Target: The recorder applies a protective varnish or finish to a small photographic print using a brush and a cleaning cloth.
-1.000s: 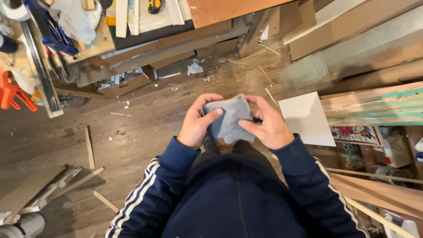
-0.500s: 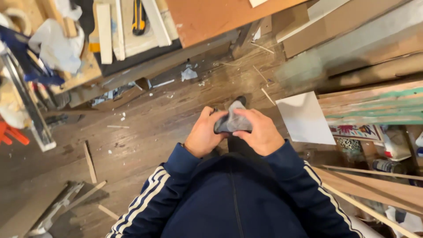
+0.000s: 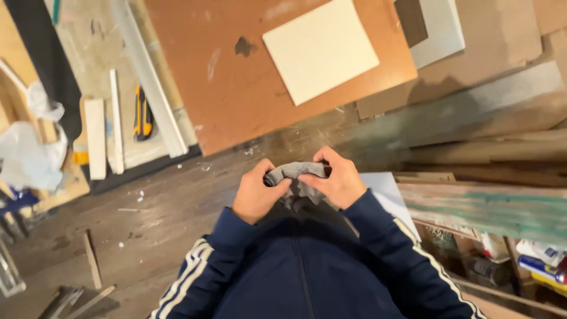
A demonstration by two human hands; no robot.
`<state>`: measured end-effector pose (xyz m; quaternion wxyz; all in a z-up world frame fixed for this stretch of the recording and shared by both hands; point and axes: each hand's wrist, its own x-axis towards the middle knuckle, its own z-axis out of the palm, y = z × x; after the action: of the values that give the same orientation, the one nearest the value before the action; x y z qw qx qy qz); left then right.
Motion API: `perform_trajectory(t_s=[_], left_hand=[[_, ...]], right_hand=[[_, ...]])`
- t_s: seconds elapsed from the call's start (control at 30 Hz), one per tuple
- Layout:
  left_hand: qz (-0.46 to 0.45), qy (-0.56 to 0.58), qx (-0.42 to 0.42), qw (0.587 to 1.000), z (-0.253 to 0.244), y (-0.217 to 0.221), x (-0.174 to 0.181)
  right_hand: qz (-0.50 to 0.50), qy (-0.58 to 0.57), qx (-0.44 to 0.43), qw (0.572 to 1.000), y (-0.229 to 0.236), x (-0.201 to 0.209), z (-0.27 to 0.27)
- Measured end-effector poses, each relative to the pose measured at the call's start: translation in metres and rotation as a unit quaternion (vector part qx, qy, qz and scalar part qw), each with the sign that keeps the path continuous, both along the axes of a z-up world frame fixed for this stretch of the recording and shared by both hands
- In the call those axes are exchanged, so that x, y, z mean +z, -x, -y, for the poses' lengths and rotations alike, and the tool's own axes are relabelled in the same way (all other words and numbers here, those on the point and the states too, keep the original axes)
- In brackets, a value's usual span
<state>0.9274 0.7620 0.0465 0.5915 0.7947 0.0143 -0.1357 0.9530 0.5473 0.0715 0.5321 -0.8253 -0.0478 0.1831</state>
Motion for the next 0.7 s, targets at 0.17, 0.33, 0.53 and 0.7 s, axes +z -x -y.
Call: perform_trajectory(t_s=[0.17, 0.33, 0.53, 0.7], left_hand=[[0.06, -0.098, 0.114, 0.987, 0.045, -0.056, -0.01], [0.011, -0.003, 0.029, 1.0, 0.061, -0.116, 0.003], [0.122, 0.14, -0.167, 0.968, 0.071, -0.162, 0.007], [-0.129, 0.215, -0.263, 0.932, 0.05, -0.222, 0.0]], right_hand=[[0.112, 0.117, -0.102, 0.982, -0.028, 0.007, -0.01], [0.004, -0.063, -0.103, 0.993, -0.063, -0.002, 0.0], [-0.042, -0.123, -0.245, 0.961, -0.117, -0.022, 0.016], [-0.178, -0.296, -0.369, 0.863, -0.133, -0.052, 0.038]])
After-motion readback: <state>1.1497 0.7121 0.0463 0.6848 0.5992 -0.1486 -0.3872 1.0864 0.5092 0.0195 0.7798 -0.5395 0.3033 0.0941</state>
